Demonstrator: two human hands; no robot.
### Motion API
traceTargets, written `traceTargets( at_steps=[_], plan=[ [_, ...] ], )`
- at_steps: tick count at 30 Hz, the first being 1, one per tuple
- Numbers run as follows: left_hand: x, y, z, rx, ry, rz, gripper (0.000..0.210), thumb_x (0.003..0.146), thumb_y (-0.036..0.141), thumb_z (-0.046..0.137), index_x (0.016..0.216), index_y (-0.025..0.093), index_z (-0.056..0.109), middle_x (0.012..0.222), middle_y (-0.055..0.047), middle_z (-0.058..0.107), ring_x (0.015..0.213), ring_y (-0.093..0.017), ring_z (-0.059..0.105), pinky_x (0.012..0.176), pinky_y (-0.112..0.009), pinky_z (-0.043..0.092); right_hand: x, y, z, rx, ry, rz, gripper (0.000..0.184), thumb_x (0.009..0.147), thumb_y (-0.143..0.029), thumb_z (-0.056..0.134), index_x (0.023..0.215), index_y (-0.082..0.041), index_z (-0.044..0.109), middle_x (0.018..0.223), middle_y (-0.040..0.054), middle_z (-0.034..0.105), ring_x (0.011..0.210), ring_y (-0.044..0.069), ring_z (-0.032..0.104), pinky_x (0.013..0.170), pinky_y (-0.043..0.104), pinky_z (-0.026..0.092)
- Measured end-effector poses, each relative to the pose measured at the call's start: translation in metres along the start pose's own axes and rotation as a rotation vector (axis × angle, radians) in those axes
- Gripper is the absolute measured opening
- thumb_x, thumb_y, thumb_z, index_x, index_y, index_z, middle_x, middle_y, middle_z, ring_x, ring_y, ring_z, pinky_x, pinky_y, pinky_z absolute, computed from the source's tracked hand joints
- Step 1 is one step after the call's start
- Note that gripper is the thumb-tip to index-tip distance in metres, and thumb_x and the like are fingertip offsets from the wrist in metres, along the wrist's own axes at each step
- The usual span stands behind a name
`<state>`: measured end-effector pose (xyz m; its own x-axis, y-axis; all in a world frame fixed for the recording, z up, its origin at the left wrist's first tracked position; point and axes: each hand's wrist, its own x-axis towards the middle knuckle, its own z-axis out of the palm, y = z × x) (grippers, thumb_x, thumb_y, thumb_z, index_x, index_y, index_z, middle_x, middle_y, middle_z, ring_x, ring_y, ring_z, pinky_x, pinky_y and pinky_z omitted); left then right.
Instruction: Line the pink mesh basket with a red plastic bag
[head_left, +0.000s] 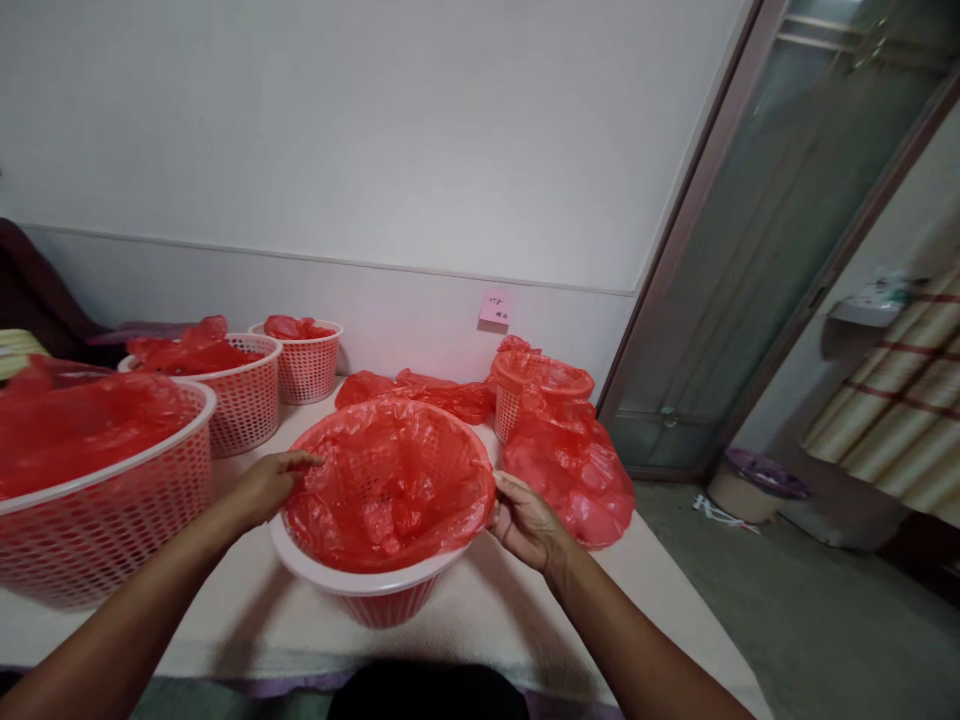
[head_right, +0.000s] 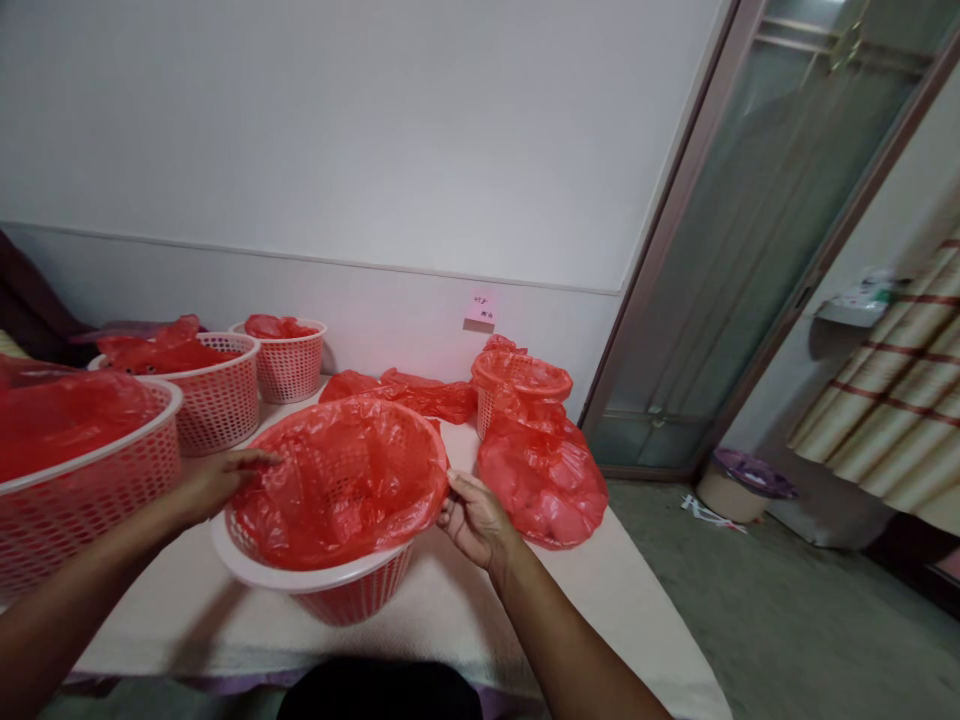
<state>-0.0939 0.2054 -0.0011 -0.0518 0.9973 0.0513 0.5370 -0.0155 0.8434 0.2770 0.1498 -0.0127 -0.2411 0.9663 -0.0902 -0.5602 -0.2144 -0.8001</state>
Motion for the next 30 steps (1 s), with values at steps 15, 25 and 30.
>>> traceTargets(
  at_steps=[15,25,30],
  plan=[
    [-0.018,0.016,-0.003,0.105,0.043,0.15,0.037,0.072,0.041,0.052,0.09,0.018,0.074,0.096,-0.007,0.076,0.096,-0.027,0.066,0.086,-0.036,0.05,-0.018,0.003,-0.014,-0.483,0.272,-0.034,0.012,0.074,-0.027,0.063,0.075,-0.017,0.057,0.066,0.0008,0.059,0.051,0.009,0.051,0.047,0.02,0.033],
    [-0.043,0.042,-0.01,0.434,0.244,0.365,0.045,0.088,0.048,0.041,0.101,0.015,0.069,0.118,-0.018,0.06,0.116,-0.035,0.053,0.104,-0.047,0.035,-0.063,-0.001,0.048,-1.481,-0.151,-0.928,0.02,0.09,-0.011,0.044,0.102,-0.02,0.058,0.097,0.0082,0.057,0.093,0.022,0.052,0.079,0.037,0.043],
    [-0.08,0.063,0.002,0.466,0.211,0.596,0.037,0.092,0.044,0.043,0.109,0.019,0.064,0.115,-0.011,0.061,0.112,-0.025,0.053,0.103,-0.037,0.037,-0.072,0.0,0.048,-1.52,-0.229,-0.911,0.021,0.088,-0.006,0.043,0.1,-0.02,0.053,0.096,0.0078,0.056,0.091,0.022,0.05,0.078,0.039,0.045]
  ],
)
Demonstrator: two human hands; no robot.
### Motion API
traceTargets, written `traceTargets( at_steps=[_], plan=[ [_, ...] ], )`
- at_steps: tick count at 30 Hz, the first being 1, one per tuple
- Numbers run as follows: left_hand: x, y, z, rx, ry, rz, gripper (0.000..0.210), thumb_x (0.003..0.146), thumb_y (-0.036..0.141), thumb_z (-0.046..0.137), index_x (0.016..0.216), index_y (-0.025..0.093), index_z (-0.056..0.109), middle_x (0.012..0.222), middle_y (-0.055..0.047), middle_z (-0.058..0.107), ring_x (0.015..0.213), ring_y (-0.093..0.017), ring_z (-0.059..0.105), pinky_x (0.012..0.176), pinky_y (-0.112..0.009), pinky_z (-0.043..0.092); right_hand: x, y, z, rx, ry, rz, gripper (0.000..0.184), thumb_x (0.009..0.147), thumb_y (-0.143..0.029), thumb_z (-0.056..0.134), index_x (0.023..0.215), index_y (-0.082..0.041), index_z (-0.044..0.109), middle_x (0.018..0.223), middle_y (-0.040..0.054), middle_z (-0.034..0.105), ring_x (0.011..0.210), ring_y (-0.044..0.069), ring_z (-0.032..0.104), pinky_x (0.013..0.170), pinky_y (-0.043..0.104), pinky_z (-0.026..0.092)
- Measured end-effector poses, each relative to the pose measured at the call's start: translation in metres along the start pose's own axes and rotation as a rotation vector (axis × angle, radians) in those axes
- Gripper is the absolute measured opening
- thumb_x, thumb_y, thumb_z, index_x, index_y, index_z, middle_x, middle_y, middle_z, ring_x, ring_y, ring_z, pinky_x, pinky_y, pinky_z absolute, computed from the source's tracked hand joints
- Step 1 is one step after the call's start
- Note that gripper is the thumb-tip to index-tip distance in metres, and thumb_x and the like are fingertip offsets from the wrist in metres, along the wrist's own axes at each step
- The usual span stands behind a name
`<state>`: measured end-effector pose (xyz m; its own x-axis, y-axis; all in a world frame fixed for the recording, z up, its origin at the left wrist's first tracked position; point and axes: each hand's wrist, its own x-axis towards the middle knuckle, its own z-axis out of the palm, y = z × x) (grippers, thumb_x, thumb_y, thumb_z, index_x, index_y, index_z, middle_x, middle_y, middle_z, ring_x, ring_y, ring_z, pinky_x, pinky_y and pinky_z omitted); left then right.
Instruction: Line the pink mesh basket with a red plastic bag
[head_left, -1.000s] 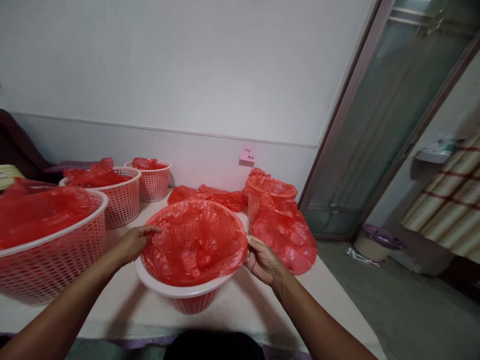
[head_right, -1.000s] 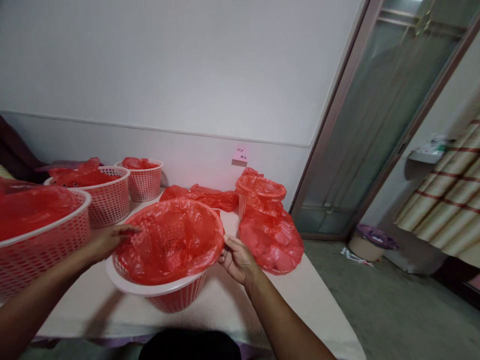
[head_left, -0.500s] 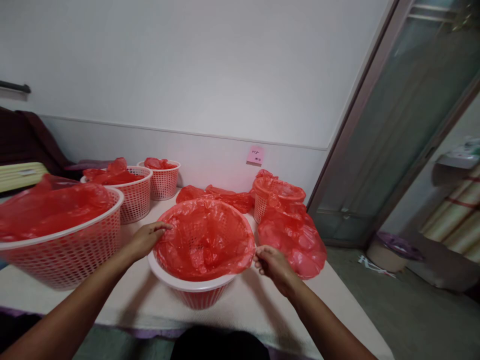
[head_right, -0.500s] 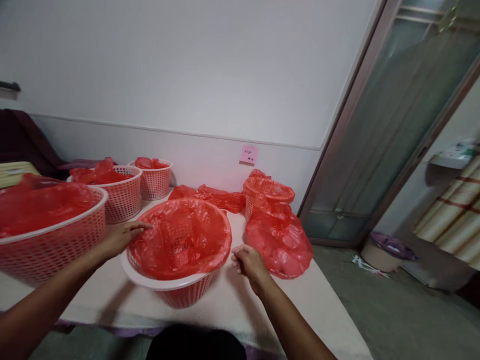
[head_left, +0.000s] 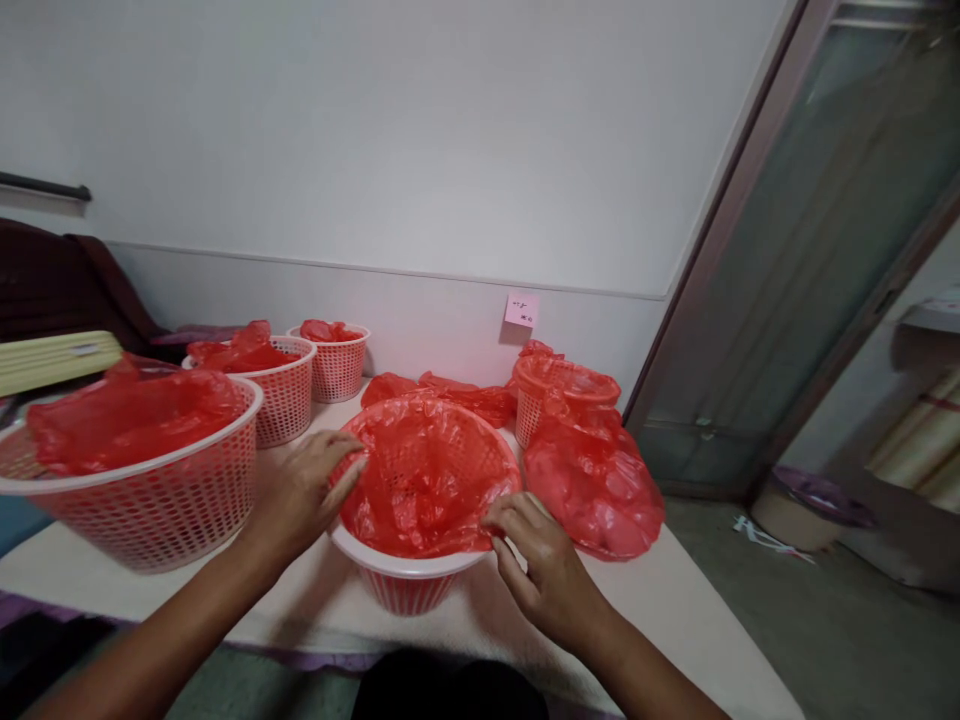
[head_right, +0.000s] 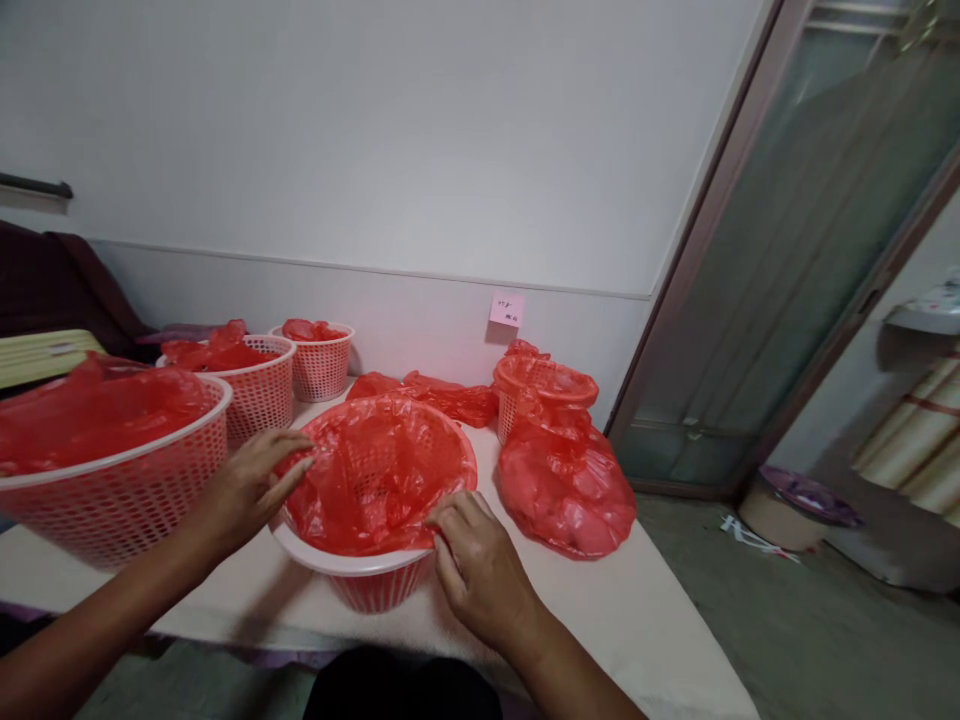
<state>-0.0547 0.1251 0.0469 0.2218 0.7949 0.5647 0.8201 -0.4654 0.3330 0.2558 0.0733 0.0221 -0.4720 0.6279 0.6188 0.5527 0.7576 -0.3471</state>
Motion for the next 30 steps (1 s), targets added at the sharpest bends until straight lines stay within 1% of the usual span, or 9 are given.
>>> traceTargets(
  at_steps=[3,6,12,14,17,20,26,28,30],
  plan=[
    [-0.009,0.025,-0.003,-0.06,-0.275,0.181,0.031,0.096,0.039,0.037,0.1,0.023,0.063,0.101,-0.006,0.065,0.096,-0.019,0.059,0.089,-0.032,0.043,-0.004,0.003,-0.005,0.031,-0.035,-0.039,0.03,0.085,-0.002,0.044,0.106,-0.021,0.053,0.1,0.0083,0.057,0.094,0.023,0.051,0.081,0.039,0.046],
    [-0.007,0.041,-0.007,-0.101,-0.52,0.194,0.032,0.097,0.037,0.035,0.089,0.022,0.063,0.091,-0.004,0.064,0.085,-0.018,0.057,0.079,-0.032,0.042,-0.007,0.01,-0.006,0.073,-0.01,-0.044,0.028,0.089,-0.004,0.043,0.107,-0.022,0.054,0.099,0.0074,0.058,0.093,0.021,0.052,0.08,0.037,0.047],
    [0.022,0.071,-0.001,-0.343,-0.797,0.124,0.025,0.09,0.033,0.045,0.088,0.022,0.067,0.09,-0.004,0.066,0.082,-0.018,0.056,0.076,-0.029,0.04,-0.005,0.017,0.001,0.119,0.065,0.001,0.016,0.093,-0.01,0.048,0.097,-0.022,0.057,0.094,0.0059,0.058,0.09,0.019,0.054,0.078,0.034,0.046],
    [0.029,0.075,0.009,-0.376,-0.905,0.126,0.02,0.086,0.032,0.049,0.079,0.021,0.065,0.078,-0.001,0.062,0.071,-0.015,0.053,0.066,-0.026,0.039,-0.005,0.016,0.003,0.145,0.092,0.006,0.015,0.092,-0.01,0.048,0.095,-0.022,0.057,0.093,0.0054,0.058,0.09,0.019,0.054,0.079,0.034,0.046],
    [0.033,0.071,0.023,-0.431,-1.048,0.105,0.024,0.082,0.031,0.05,0.062,0.019,0.052,0.057,0.005,0.044,0.053,-0.01,0.038,0.051,-0.024,0.03,-0.007,0.014,0.004,0.177,0.111,0.006,0.014,0.092,-0.011,0.049,0.092,-0.022,0.056,0.092,0.0048,0.059,0.09,0.019,0.054,0.08,0.033,0.045],
    [0.029,0.065,0.025,-0.473,-1.005,0.087,0.031,0.086,0.037,0.047,0.061,0.02,0.043,0.058,0.006,0.036,0.054,-0.01,0.032,0.05,-0.024,0.027,-0.009,0.014,0.004,0.201,0.122,0.024,0.013,0.091,-0.011,0.049,0.09,-0.022,0.056,0.092,0.0042,0.059,0.091,0.018,0.054,0.081,0.033,0.045],
    [0.01,0.064,0.01,-0.444,-0.668,0.063,0.036,0.095,0.045,0.035,0.071,0.02,0.043,0.07,0.003,0.044,0.066,-0.011,0.041,0.062,-0.025,0.034,-0.007,0.015,0.003,0.258,0.128,0.075,0.012,0.09,-0.012,0.051,0.085,-0.021,0.056,0.09,0.0039,0.058,0.089,0.018,0.054,0.08,0.031,0.044],
    [0.002,0.063,0.005,-0.39,-0.609,0.134,0.033,0.096,0.042,0.038,0.073,0.02,0.046,0.071,0.003,0.048,0.066,-0.011,0.045,0.064,-0.025,0.035,-0.006,0.014,0.004,0.273,0.128,0.079,0.012,0.09,-0.012,0.051,0.084,-0.021,0.056,0.09,0.0037,0.058,0.09,0.018,0.054,0.081,0.031,0.044],
    [-0.007,0.06,0.001,-0.3,-0.535,0.303,0.023,0.095,0.037,0.045,0.081,0.02,0.052,0.077,0.002,0.054,0.07,-0.012,0.049,0.065,-0.025,0.037,-0.007,0.014,0.003,0.282,0.124,0.08,0.012,0.09,-0.012,0.051,0.084,-0.021,0.056,0.09,0.0036,0.058,0.09,0.018,0.054,0.081,0.031,0.044]
  ],
)
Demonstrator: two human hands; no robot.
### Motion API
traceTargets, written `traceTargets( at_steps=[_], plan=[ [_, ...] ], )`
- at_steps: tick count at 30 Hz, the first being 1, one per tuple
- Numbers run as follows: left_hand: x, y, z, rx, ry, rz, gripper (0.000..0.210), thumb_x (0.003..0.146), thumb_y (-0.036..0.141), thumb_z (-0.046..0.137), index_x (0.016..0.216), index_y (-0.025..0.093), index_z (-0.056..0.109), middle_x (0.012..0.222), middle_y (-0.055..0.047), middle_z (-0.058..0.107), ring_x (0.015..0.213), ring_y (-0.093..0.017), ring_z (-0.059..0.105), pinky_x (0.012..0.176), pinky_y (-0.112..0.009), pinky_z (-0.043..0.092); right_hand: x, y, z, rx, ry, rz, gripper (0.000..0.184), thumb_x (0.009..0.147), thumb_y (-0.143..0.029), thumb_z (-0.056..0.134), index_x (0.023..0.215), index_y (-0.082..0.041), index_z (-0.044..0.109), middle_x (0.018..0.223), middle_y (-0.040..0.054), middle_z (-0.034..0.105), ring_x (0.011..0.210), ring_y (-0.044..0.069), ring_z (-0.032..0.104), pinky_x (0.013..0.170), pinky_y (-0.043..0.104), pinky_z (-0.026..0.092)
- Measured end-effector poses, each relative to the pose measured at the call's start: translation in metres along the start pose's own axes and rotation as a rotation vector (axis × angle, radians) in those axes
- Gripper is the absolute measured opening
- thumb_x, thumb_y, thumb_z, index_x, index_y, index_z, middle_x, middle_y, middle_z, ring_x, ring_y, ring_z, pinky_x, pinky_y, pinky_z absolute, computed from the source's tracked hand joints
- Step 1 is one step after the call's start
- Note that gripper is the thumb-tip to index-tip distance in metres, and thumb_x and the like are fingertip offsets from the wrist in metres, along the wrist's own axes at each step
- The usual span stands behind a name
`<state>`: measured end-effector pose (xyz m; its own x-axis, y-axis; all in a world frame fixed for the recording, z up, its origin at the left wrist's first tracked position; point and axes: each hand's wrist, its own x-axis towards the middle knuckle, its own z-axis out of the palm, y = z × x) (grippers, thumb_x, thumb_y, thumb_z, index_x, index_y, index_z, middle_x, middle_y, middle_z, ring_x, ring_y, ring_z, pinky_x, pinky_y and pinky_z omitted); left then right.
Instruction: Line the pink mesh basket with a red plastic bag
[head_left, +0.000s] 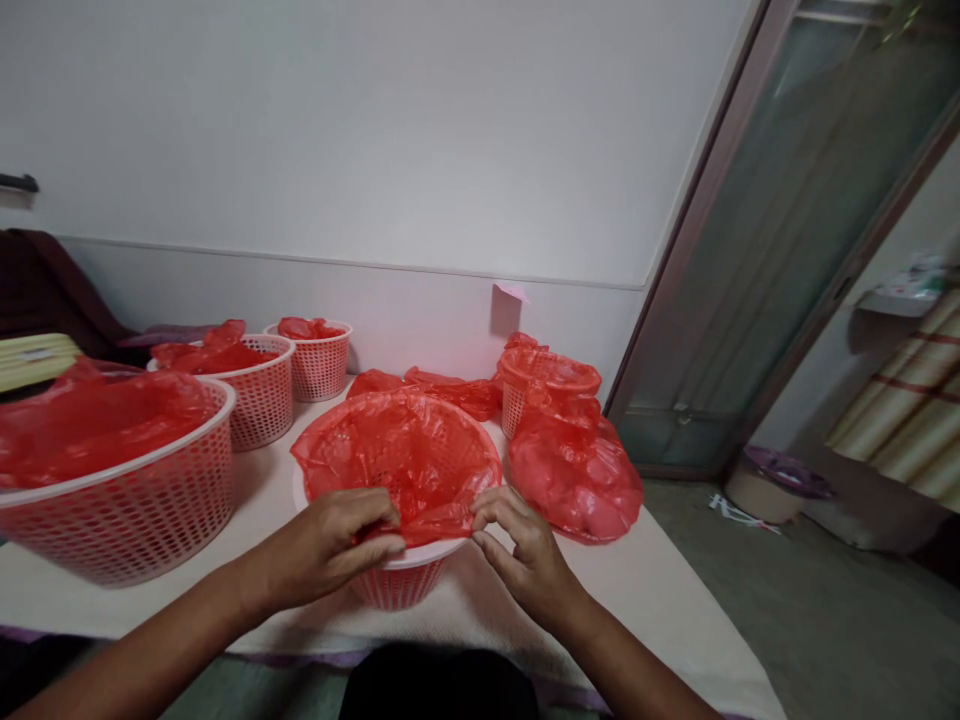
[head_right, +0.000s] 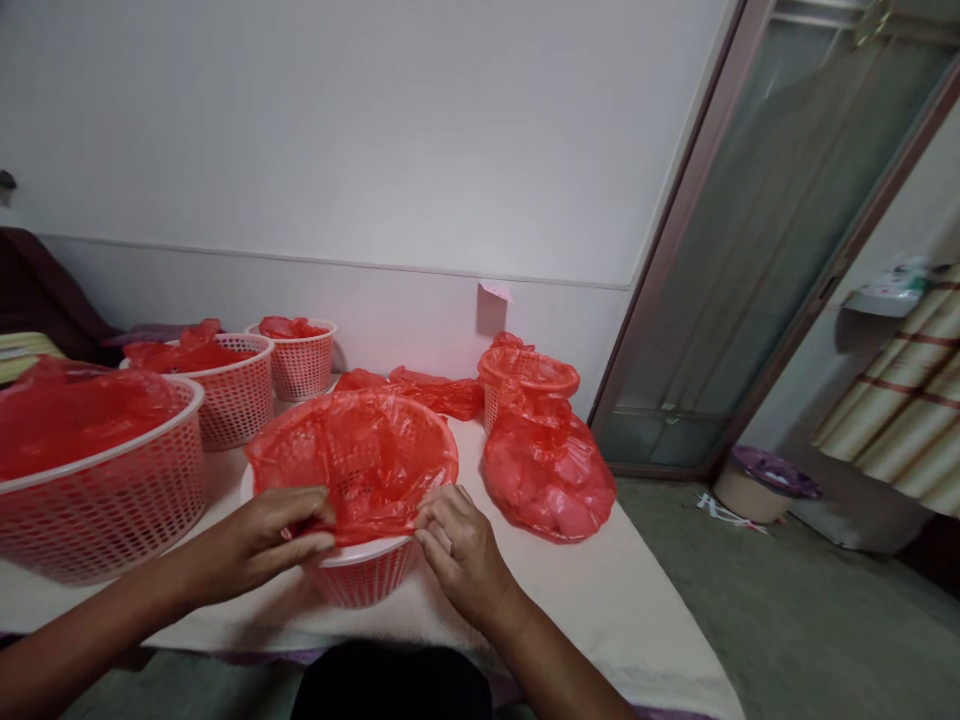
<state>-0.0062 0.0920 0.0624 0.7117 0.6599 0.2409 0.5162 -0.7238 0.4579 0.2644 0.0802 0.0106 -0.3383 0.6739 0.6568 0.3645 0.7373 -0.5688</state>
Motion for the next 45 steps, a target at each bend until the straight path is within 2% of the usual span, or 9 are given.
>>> traceTargets(
  at_steps=[3,7,13,18,21,23,27,32,45],
  plan=[
    [-0.015,0.0,0.004,0.264,0.1,0.265,0.006,0.093,0.02,0.051,0.096,0.019,0.055,0.085,-0.001,0.058,0.076,-0.014,0.051,0.068,-0.027,0.038,-0.001,-0.001,0.0,0.001,-0.001,-0.013,0.012,0.09,-0.011,0.051,0.085,-0.021,0.057,0.093,0.0041,0.057,0.093,0.018,0.054,0.082,0.032,0.044],
    [-0.032,-0.007,0.016,0.482,0.338,0.419,0.017,0.089,0.003,0.048,0.095,0.015,0.058,0.078,-0.003,0.055,0.071,-0.015,0.046,0.063,-0.029,0.036,-0.005,-0.002,0.004,-0.042,-0.024,-0.052,0.014,0.088,-0.007,0.051,0.087,-0.02,0.056,0.101,0.0054,0.055,0.099,0.019,0.053,0.085,0.033,0.043],
    [-0.057,-0.023,0.047,0.523,0.479,0.373,0.021,0.085,0.002,0.056,0.1,0.016,0.06,0.094,-0.007,0.062,0.089,-0.018,0.053,0.08,-0.034,0.043,-0.011,-0.004,0.009,-0.126,-0.018,-0.084,0.017,0.089,-0.004,0.048,0.088,-0.02,0.053,0.103,0.0064,0.052,0.103,0.019,0.051,0.088,0.034,0.043],
    [-0.072,-0.031,0.077,0.471,0.689,0.166,0.026,0.081,0.0,0.058,0.097,0.02,0.063,0.093,-0.006,0.063,0.093,-0.02,0.053,0.086,-0.035,0.043,-0.014,-0.002,0.012,-0.192,-0.015,-0.135,0.018,0.09,-0.003,0.046,0.09,-0.02,0.051,0.107,0.007,0.051,0.107,0.019,0.049,0.091,0.033,0.043],
    [-0.078,-0.037,0.085,0.236,0.668,0.005,0.02,0.082,0.006,0.059,0.093,0.022,0.065,0.088,-0.005,0.064,0.087,-0.019,0.056,0.08,-0.031,0.044,-0.016,0.001,0.013,-0.212,-0.018,-0.148,0.018,0.091,-0.003,0.046,0.091,-0.02,0.051,0.111,0.0078,0.049,0.109,0.019,0.048,0.093,0.033,0.042],
    [-0.079,-0.041,0.082,-0.131,0.705,-0.25,0.005,0.083,0.018,0.063,0.083,0.022,0.066,0.082,-0.003,0.063,0.082,-0.018,0.057,0.077,-0.029,0.044,-0.017,0.004,0.014,-0.223,-0.029,-0.152,0.018,0.091,-0.003,0.045,0.092,-0.02,0.051,0.114,0.0081,0.048,0.111,0.019,0.048,0.094,0.034,0.042],
    [-0.073,-0.045,0.052,-0.729,0.905,-0.694,0.03,0.082,0.05,0.062,0.079,0.02,0.064,0.081,-0.003,0.061,0.079,-0.018,0.058,0.071,-0.03,0.05,-0.021,0.004,0.015,-0.23,-0.005,-0.167,0.019,0.09,-0.003,0.044,0.093,-0.02,0.052,0.116,0.0083,0.048,0.114,0.02,0.046,0.096,0.035,0.041],
    [-0.05,-0.044,0.026,-0.95,0.91,-0.704,0.038,0.074,0.055,0.07,0.075,0.018,0.058,0.076,0.0,0.06,0.07,-0.014,0.058,0.06,-0.026,0.052,-0.021,0.0,0.019,-0.226,0.031,-0.163,0.02,0.089,-0.001,0.045,0.092,-0.02,0.051,0.115,0.0079,0.048,0.112,0.019,0.048,0.094,0.033,0.042],
    [-0.04,-0.055,0.05,-1.303,1.038,-0.632,0.021,0.068,0.029,0.078,0.072,0.016,0.062,0.07,0.002,0.067,0.061,-0.008,0.06,0.061,-0.017,0.053,-0.026,0.004,0.024,-0.255,0.059,-0.148,0.022,0.089,-0.002,0.042,0.094,-0.021,0.051,0.119,0.0098,0.047,0.116,0.021,0.047,0.096,0.036,0.044]
  ],
)
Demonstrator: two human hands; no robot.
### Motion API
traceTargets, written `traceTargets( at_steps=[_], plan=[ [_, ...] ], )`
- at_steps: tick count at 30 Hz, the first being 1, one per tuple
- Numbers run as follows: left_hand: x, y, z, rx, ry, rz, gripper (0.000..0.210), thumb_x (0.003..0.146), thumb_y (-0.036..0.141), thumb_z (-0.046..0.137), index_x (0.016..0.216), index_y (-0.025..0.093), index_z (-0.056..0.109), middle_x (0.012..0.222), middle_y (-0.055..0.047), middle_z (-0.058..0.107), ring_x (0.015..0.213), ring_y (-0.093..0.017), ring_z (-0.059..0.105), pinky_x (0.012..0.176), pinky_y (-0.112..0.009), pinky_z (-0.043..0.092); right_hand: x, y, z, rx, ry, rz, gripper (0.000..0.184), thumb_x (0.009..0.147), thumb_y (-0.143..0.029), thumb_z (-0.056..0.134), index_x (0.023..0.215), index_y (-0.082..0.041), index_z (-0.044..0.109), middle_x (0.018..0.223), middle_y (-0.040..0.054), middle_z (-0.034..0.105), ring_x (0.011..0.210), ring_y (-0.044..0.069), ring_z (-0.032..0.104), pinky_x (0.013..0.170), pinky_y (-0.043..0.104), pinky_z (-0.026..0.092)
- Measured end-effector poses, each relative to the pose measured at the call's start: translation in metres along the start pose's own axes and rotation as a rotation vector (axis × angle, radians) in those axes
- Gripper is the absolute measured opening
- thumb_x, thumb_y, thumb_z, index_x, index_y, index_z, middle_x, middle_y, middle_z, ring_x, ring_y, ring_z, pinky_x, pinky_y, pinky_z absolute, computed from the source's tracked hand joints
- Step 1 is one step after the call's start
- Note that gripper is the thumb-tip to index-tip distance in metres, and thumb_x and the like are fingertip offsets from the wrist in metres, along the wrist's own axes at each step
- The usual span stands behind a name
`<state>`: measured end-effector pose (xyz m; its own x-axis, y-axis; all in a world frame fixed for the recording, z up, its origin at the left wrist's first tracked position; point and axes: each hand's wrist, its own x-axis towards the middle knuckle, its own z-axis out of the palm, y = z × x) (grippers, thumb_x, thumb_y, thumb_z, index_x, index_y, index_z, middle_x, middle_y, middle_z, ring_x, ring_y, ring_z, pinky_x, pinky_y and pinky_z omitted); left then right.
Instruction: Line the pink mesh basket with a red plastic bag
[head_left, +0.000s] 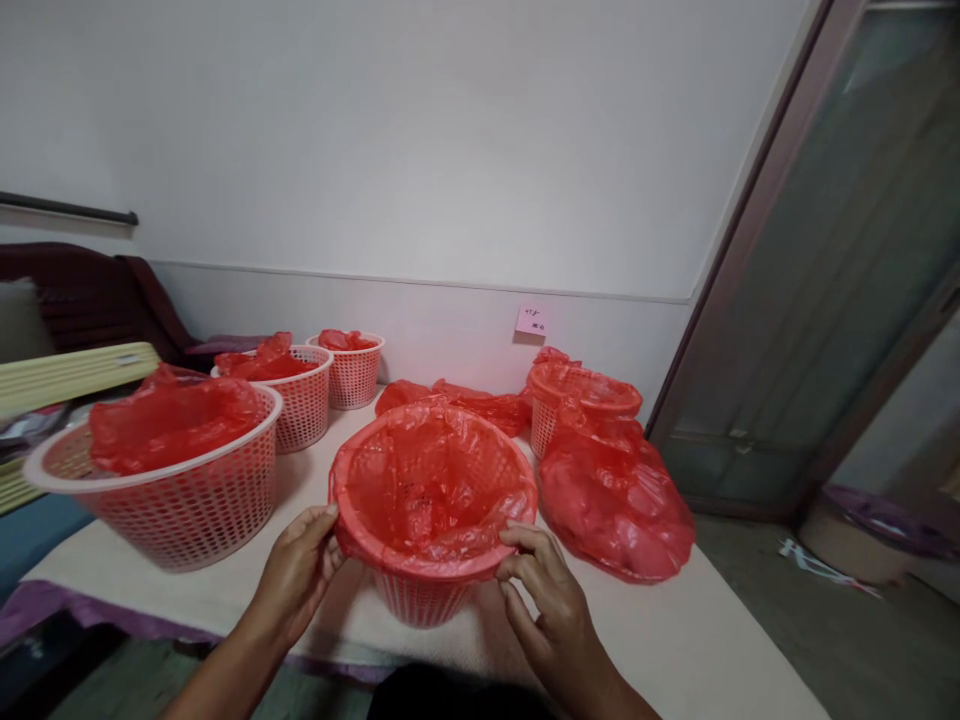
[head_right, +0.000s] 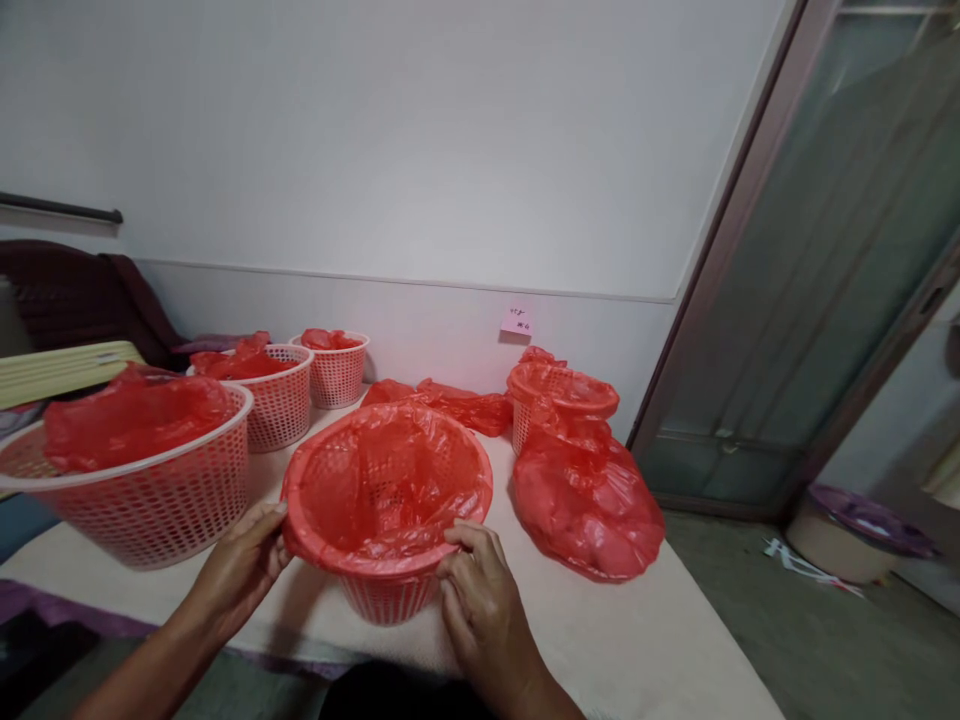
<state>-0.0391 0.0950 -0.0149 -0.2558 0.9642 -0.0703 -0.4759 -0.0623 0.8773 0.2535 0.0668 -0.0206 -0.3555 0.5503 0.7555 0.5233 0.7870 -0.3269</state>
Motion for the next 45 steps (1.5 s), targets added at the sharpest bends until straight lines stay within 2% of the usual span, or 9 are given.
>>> traceTargets(
  at_steps=[6,9,14,17,20,32,37,42,45],
  plan=[
    [0.0,-0.019,-0.011,0.035,-0.061,-0.196,0.005,0.076,0.014,0.07,0.076,0.014,0.064,0.071,-0.006,0.07,0.062,-0.014,0.066,0.061,-0.026,0.057,-0.002,0.002,0.002,-0.001,0.021,0.006,0.021,0.088,-0.003,0.042,0.094,-0.021,0.052,0.118,0.0102,0.049,0.114,0.022,0.049,0.093,0.039,0.046],
    [0.001,-0.017,-0.019,0.052,0.015,-0.224,0.006,0.08,0.008,0.062,0.077,0.014,0.064,0.069,-0.004,0.068,0.058,-0.011,0.065,0.058,-0.022,0.056,-0.002,0.001,0.002,0.003,0.024,0.009,0.022,0.088,-0.003,0.042,0.093,-0.022,0.052,0.117,0.0096,0.05,0.114,0.023,0.049,0.094,0.039,0.046],
    [-0.007,0.009,-0.01,0.033,0.01,-0.185,0.019,0.092,0.033,0.053,0.086,0.018,0.064,0.081,-0.002,0.069,0.067,-0.012,0.065,0.06,-0.025,0.057,0.0,-0.001,0.003,0.026,0.039,0.014,0.021,0.087,-0.003,0.041,0.092,-0.021,0.051,0.116,0.0092,0.049,0.112,0.022,0.049,0.094,0.039,0.045],
    [-0.015,0.015,0.002,0.138,-0.106,-0.142,0.025,0.08,0.042,0.069,0.086,0.018,0.064,0.082,0.0,0.066,0.072,-0.012,0.063,0.061,-0.024,0.056,-0.001,-0.001,0.005,0.03,0.069,0.016,0.022,0.087,-0.002,0.041,0.092,-0.021,0.051,0.116,0.0089,0.049,0.113,0.021,0.048,0.095,0.039,0.045],
    [-0.018,0.01,0.008,0.196,-0.1,-0.105,0.032,0.07,0.042,0.079,0.081,0.018,0.061,0.075,0.003,0.062,0.067,-0.009,0.058,0.056,-0.02,0.053,-0.003,0.0,0.006,0.018,0.071,0.009,0.024,0.085,0.0,0.041,0.093,-0.02,0.051,0.118,0.0095,0.048,0.115,0.022,0.046,0.097,0.041,0.044],
    [-0.019,0.009,-0.009,0.183,-0.151,-0.102,0.031,0.066,0.03,0.084,0.09,0.017,0.067,0.084,0.002,0.064,0.069,-0.008,0.061,0.059,-0.017,0.055,-0.005,-0.006,0.006,0.002,0.081,-0.035,0.027,0.084,0.001,0.039,0.093,-0.02,0.053,0.122,0.0123,0.049,0.121,0.025,0.045,0.1,0.049,0.046],
    [-0.023,0.005,-0.003,0.139,-0.096,-0.106,0.039,0.057,0.024,0.089,0.09,0.017,0.068,0.085,0.001,0.066,0.068,-0.008,0.063,0.06,-0.019,0.057,-0.007,-0.003,-0.002,0.003,0.092,-0.046,0.029,0.084,0.001,0.039,0.097,-0.02,0.055,0.123,0.0127,0.049,0.124,0.025,0.044,0.1,0.049,0.045],
    [-0.024,0.001,0.007,0.138,-0.073,-0.06,0.039,0.055,0.022,0.088,0.088,0.016,0.067,0.079,0.001,0.068,0.062,-0.009,0.062,0.055,-0.019,0.056,0.008,-0.014,-0.019,-0.011,0.196,-0.05,0.028,0.085,0.002,0.043,0.1,-0.018,0.056,0.109,0.0106,0.055,0.106,0.021,0.052,0.09,0.043,0.047],
    [-0.025,-0.005,0.01,0.138,-0.056,-0.065,0.04,0.054,0.022,0.087,0.087,0.016,0.066,0.075,0.001,0.068,0.059,-0.01,0.062,0.054,-0.02,0.055,0.027,-0.021,-0.021,-0.11,0.109,-0.119,0.025,0.086,-0.004,0.05,0.107,-0.016,0.057,0.108,0.0116,0.059,0.105,0.024,0.051,0.09,0.045,0.045]
  ],
)
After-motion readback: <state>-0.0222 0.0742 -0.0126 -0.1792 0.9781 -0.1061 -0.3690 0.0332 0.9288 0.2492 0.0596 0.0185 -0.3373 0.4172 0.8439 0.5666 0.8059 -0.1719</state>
